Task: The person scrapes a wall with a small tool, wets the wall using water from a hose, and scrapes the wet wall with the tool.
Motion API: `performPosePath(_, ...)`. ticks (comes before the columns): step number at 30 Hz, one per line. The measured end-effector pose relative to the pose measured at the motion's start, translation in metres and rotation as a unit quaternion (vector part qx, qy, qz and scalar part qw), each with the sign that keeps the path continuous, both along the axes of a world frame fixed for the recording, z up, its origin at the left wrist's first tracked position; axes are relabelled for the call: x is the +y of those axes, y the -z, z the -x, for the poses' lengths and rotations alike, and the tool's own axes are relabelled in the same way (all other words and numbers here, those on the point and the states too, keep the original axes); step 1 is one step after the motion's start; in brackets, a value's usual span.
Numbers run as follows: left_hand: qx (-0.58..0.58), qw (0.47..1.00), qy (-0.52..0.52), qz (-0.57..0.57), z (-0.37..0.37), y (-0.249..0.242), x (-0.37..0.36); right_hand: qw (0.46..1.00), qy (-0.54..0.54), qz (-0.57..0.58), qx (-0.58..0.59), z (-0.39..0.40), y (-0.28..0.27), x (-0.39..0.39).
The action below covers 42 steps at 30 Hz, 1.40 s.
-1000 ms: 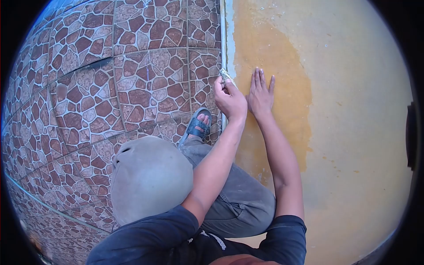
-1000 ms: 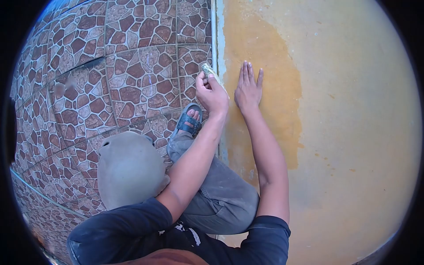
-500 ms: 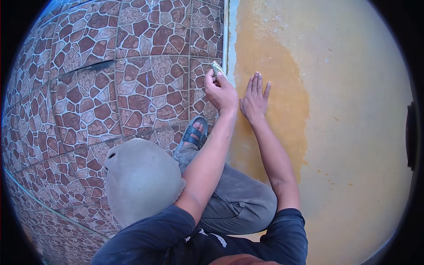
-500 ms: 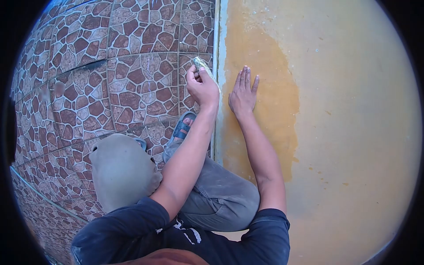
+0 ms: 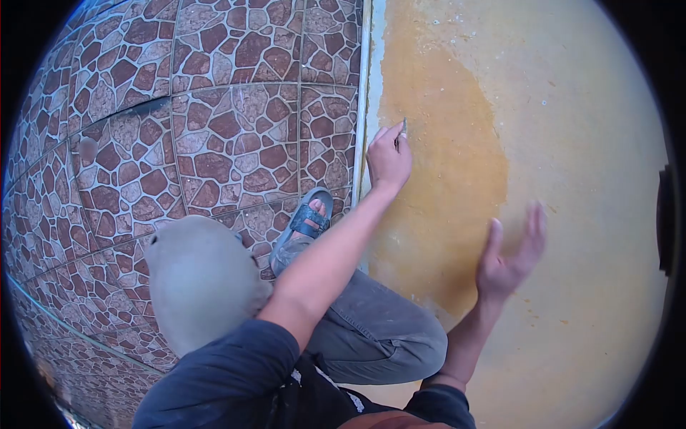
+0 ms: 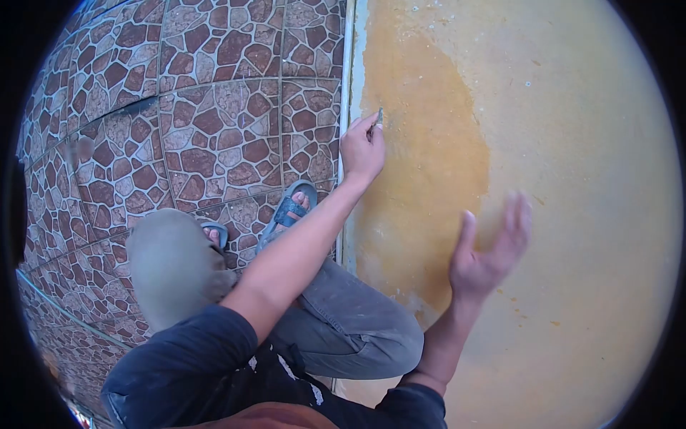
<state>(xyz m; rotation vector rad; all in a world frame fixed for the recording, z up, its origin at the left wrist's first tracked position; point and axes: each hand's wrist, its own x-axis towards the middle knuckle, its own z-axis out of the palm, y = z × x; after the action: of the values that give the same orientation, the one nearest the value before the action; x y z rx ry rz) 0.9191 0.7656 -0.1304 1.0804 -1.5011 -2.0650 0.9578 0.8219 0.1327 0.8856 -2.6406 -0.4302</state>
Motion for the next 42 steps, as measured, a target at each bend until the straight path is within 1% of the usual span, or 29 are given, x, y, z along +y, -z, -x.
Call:
performPosePath(1, -0.001, 1.000, 0.004, 0.003, 0.012, 0.008, 0.004, 1.000, 0.004, 0.003, -0.001, -0.005, -0.011, 0.009)
performPosePath(3, -0.079, 0.987, -0.113, 0.087, 0.035, 0.020, 0.009, 0.994, -0.005, 0.046, 0.100, -0.011, -0.024, 0.026)
performPosePath(4, -0.087, 0.990, -0.093, 0.066, 0.045, 0.024, 0.010, 0.993, -0.002, 0.050, 0.103, -0.007, -0.019, 0.028)
performPosePath(5, -0.084, 0.990, -0.090, 0.069, 0.051, 0.028, 0.014, 0.987, 0.009, 0.095, 0.126, -0.004, -0.011, 0.028)
performPosePath(6, -0.083, 0.992, -0.026, 0.087, 0.056, 0.034, 0.018, 0.979, 0.019, 0.138, 0.148, -0.001, -0.005, 0.029)
performPosePath(7, -0.084, 0.990, 0.039, 0.105, 0.058, 0.041, 0.022, 0.979, 0.020, 0.139, 0.148, 0.001, -0.001, 0.032)
performPosePath(8, -0.087, 0.990, 0.043, 0.104, 0.054, 0.035, 0.019, 0.980, 0.027, 0.115, 0.159, -0.001, 0.003, 0.035)
performPosePath(10, -0.065, 0.983, 0.118, 0.127, 0.033, 0.020, 0.023, 0.983, 0.039, 0.078, 0.160, -0.003, 0.007, 0.042)
performPosePath(11, -0.073, 0.983, 0.119, 0.119, 0.024, 0.018, 0.035, 0.982, 0.023, 0.062, 0.174, 0.000, 0.008, 0.047)
performPosePath(13, -0.019, 0.991, 0.033, 0.130, 0.020, 0.012, 0.051, 0.981, 0.003, 0.048, 0.189, 0.006, 0.010, 0.048)
performPosePath(14, 0.000, 0.991, 0.025, 0.132, 0.024, 0.016, 0.049, 0.977, 0.019, 0.000, 0.213, 0.008, 0.012, 0.047)
performPosePath(15, -0.006, 0.991, 0.023, 0.129, 0.027, 0.021, 0.046, 0.970, 0.035, -0.051, 0.234, 0.009, 0.012, 0.046)
performPosePath(16, -0.019, 0.991, 0.026, 0.133, 0.030, 0.025, 0.039, 0.971, 0.033, -0.054, 0.230, 0.010, 0.013, 0.046)
performPosePath(18, -0.026, 0.990, 0.027, 0.135, 0.044, 0.033, 0.032, 0.969, 0.018, -0.002, 0.246, 0.013, 0.016, 0.049)
performPosePath(20, -0.055, 0.986, 0.030, 0.155, 0.054, 0.039, 0.025, 0.969, 0.011, -0.016, 0.246, 0.011, 0.013, 0.051)
performPosePath(21, -0.056, 0.986, 0.024, 0.158, 0.046, 0.035, 0.029, 0.969, 0.004, -0.020, 0.247, 0.013, 0.014, 0.050)
performPosePath(22, -0.033, 0.986, 0.029, 0.161, 0.031, 0.024, 0.039, 0.969, -0.002, -0.012, 0.249, 0.017, 0.016, 0.047)
performPosePath(24, -0.013, 0.984, 0.070, 0.162, 0.012, 0.013, 0.050, 0.966, -0.005, 0.060, 0.251, 0.019, 0.018, 0.047)
performPosePath(28, -0.004, 0.978, 0.112, 0.174, 0.025, 0.028, 0.025, 0.961, 0.007, 0.030, 0.273, 0.021, 0.020, 0.046)
performPosePath(30, -0.064, 0.970, 0.148, 0.181, 0.043, 0.042, 0.014, 0.959, -0.029, 0.172, 0.222, 0.021, 0.028, 0.041)
performPosePath(31, -0.066, 0.971, 0.146, 0.179, 0.039, 0.040, 0.020, 0.960, -0.031, 0.171, 0.220, 0.019, 0.024, 0.042)
performPosePath(33, -0.033, 0.972, 0.118, 0.199, 0.028, 0.034, 0.032, 0.969, -0.002, 0.089, 0.232, 0.016, 0.020, 0.046)
performPosePath(34, -0.035, 0.971, 0.116, 0.204, 0.024, 0.028, 0.034, 0.969, -0.003, 0.093, 0.231, 0.019, 0.024, 0.044)
performPosePath(35, -0.019, 0.976, 0.104, 0.191, 0.018, 0.022, 0.040, 0.962, -0.018, 0.180, 0.207, 0.021, 0.027, 0.042)
performPosePath(37, -0.004, 0.980, 0.099, 0.173, 0.014, 0.021, 0.044, 0.949, -0.025, 0.259, 0.181, 0.020, 0.026, 0.042)
performPosePath(39, -0.005, 0.977, 0.082, 0.195, 0.027, 0.034, 0.034, 0.966, -0.001, 0.111, 0.232, 0.018, 0.021, 0.043)
performPosePath(40, -0.048, 0.972, 0.132, 0.189, 0.033, 0.034, 0.020, 0.966, 0.000, 0.109, 0.236, 0.017, 0.021, 0.043)
performPosePath(42, -0.051, 0.973, 0.131, 0.184, 0.039, 0.037, 0.022, 0.967, -0.003, 0.126, 0.222, 0.016, 0.022, 0.044)
